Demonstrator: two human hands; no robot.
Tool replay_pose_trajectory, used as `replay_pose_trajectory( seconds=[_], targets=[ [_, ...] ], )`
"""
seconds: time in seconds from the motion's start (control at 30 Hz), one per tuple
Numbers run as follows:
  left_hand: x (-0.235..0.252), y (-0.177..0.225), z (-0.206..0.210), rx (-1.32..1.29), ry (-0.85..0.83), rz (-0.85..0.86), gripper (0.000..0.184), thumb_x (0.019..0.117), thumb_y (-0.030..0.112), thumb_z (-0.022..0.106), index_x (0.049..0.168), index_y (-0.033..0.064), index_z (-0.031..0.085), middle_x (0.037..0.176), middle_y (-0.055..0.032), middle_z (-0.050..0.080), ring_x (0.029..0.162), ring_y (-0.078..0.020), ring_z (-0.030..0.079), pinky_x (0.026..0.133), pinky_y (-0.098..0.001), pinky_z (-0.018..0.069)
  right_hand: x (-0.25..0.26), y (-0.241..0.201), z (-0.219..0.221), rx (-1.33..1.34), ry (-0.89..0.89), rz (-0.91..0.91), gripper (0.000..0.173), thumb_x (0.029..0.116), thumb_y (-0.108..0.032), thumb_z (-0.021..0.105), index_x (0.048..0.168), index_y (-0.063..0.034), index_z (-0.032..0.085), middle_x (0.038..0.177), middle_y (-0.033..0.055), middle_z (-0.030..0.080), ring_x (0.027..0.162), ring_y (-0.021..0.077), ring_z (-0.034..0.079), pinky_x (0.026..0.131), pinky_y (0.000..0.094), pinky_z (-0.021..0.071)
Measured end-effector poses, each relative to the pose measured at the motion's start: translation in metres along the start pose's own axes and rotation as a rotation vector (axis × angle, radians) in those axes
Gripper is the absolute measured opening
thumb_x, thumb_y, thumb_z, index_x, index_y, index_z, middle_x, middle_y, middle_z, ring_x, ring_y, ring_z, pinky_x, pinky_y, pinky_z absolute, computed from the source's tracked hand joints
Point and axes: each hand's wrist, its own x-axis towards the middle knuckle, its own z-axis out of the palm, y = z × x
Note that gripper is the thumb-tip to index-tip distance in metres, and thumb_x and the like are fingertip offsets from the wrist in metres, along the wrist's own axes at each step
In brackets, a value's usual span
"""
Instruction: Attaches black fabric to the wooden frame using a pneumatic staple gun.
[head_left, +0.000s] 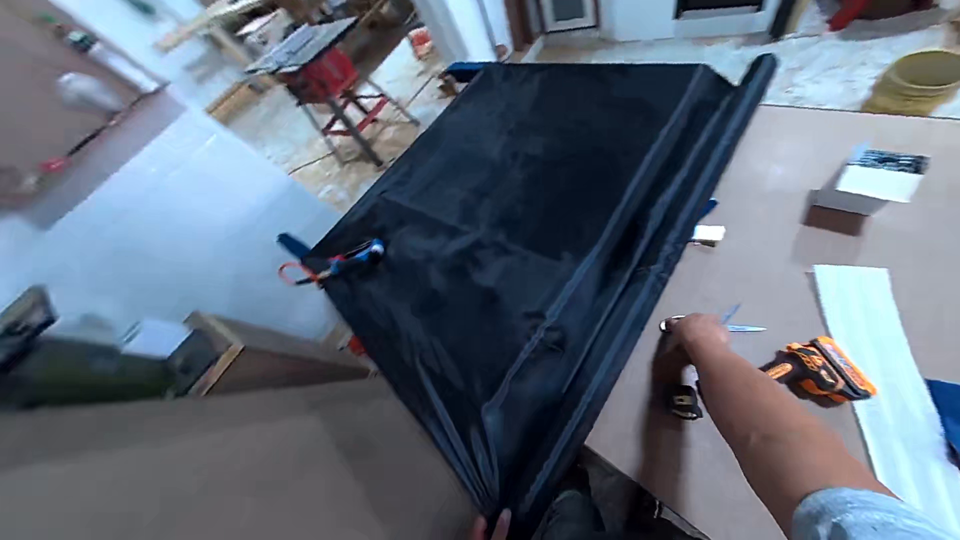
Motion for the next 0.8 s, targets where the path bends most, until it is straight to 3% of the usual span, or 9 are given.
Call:
replay_pose_trajectory(
  seconds=[0.1,0.23,0.33,0.47,0.53,0.6,0.67,0.73,0.8],
  targets=[
    [0.016,-0.005,-0.006,0.01,0.027,-0.082,0.04,0.1005,0.037,0.067,0.117,0.0008,0.07,0.104,-0.0182,0.073,0.097,-0.0294,0.071,0.09,-0.0529,0.0573,0.017,0.001,0.008,-0.047,-0.021,-0.014,0.067,0.0931,-0.062,0.061,0.113,0.0015,0.071,0.123,0.0295,0.066,0.118,0.0481,0.063,0.089,0.072,0.0499],
    [0.053,-0.015,-0.025,-0.072,-0.004,-0.225,0.031,0.1017,0.027,0.066,0.112,-0.0029,0.068,0.105,-0.0186,0.071,0.094,-0.0271,0.07,0.087,-0.0464,0.0589,0.031,0.005,0.013,-0.221,-0.035,-0.079,0.048,0.0919,-0.043,0.069,0.104,0.0039,0.072,0.117,0.03,0.068,0.113,0.0502,0.064,0.087,0.0742,0.0493],
    [0.051,-0.011,-0.033,-0.155,-0.129,-0.33,0.035,0.1035,0.022,0.063,0.125,-0.0059,0.062,0.118,-0.0216,0.069,0.103,-0.0279,0.072,0.092,-0.0439,0.0599,0.025,0.003,0.008,-0.242,-0.022,0.005,0.054,0.0838,-0.041,0.077,0.111,0.0056,0.07,0.123,0.0329,0.064,0.119,0.0523,0.059,0.091,0.0756,0.0461],
    [0.053,-0.024,-0.04,-0.171,-0.247,-0.375,0.036,0.1044,0.023,0.062,0.126,-0.0059,0.059,0.111,-0.0196,0.071,0.096,-0.0248,0.073,0.087,-0.0409,0.0609,0.028,0.019,0.003,-0.135,-0.177,-0.042,0.052,0.0988,-0.034,0.068,0.118,0.014,0.064,0.125,0.0369,0.061,0.121,0.0504,0.059,0.101,0.0693,0.0444],
    [0.062,-0.034,-0.047,-0.304,-0.209,-0.289,0.043,0.1011,0.024,0.067,0.131,-0.0049,0.059,0.124,-0.0214,0.067,0.108,-0.0289,0.07,0.093,-0.0456,0.0602,0.033,0.03,0.013,-0.187,-0.018,-0.017,0.049,0.0932,-0.035,0.07,0.107,0.012,0.068,0.117,0.0377,0.065,0.113,0.0539,0.062,0.091,0.0734,0.0475],
    [0.077,-0.033,-0.055,-0.397,-0.175,-0.202,0.054,0.0998,0.027,0.069,0.142,-0.0017,0.052,0.139,-0.0206,0.059,0.123,-0.0301,0.063,0.101,-0.0477,0.0569,0.025,0.029,0.017,-0.195,0.096,0.073,0.06,0.0901,-0.044,0.071,0.11,0.0123,0.067,0.123,0.0412,0.06,0.12,0.0595,0.055,0.091,0.0787,0.0432],
    [0.097,-0.027,-0.064,-0.427,-0.208,-0.147,0.058,0.0995,0.028,0.068,0.147,0.0014,0.049,0.145,-0.0177,0.057,0.129,-0.0288,0.06,0.105,-0.0468,0.0543,0.034,0.036,0.028,-0.189,0.096,0.054,0.058,0.0917,-0.045,0.07,0.109,0.01,0.069,0.12,0.0389,0.063,0.117,0.0585,0.058,0.091,0.0796,0.0434],
    [0.118,-0.02,-0.071,-0.481,-0.287,-0.181,0.052,0.1024,0.022,0.063,0.148,0.0017,0.047,0.141,-0.0175,0.059,0.125,-0.0287,0.062,0.104,-0.0464,0.0542,0.03,0.032,0.032,-0.173,0.097,0.053,0.054,0.0921,-0.039,0.069,0.106,0.0129,0.067,0.118,0.0397,0.063,0.114,0.0588,0.059,0.088,0.0792,0.0442],
    [0.13,-0.018,-0.074,-0.549,-0.374,-0.264,0.045,0.1068,0.018,0.055,0.147,0.0005,0.046,0.126,-0.0195,0.067,0.111,-0.0286,0.069,0.097,-0.0456,0.0569,0.013,0.023,0.03,-0.157,0.103,0.087,0.049,0.0926,-0.031,0.068,0.106,0.0161,0.064,0.119,0.0415,0.061,0.115,0.0596,0.058,0.087,0.0786,0.0448]
  ],
)
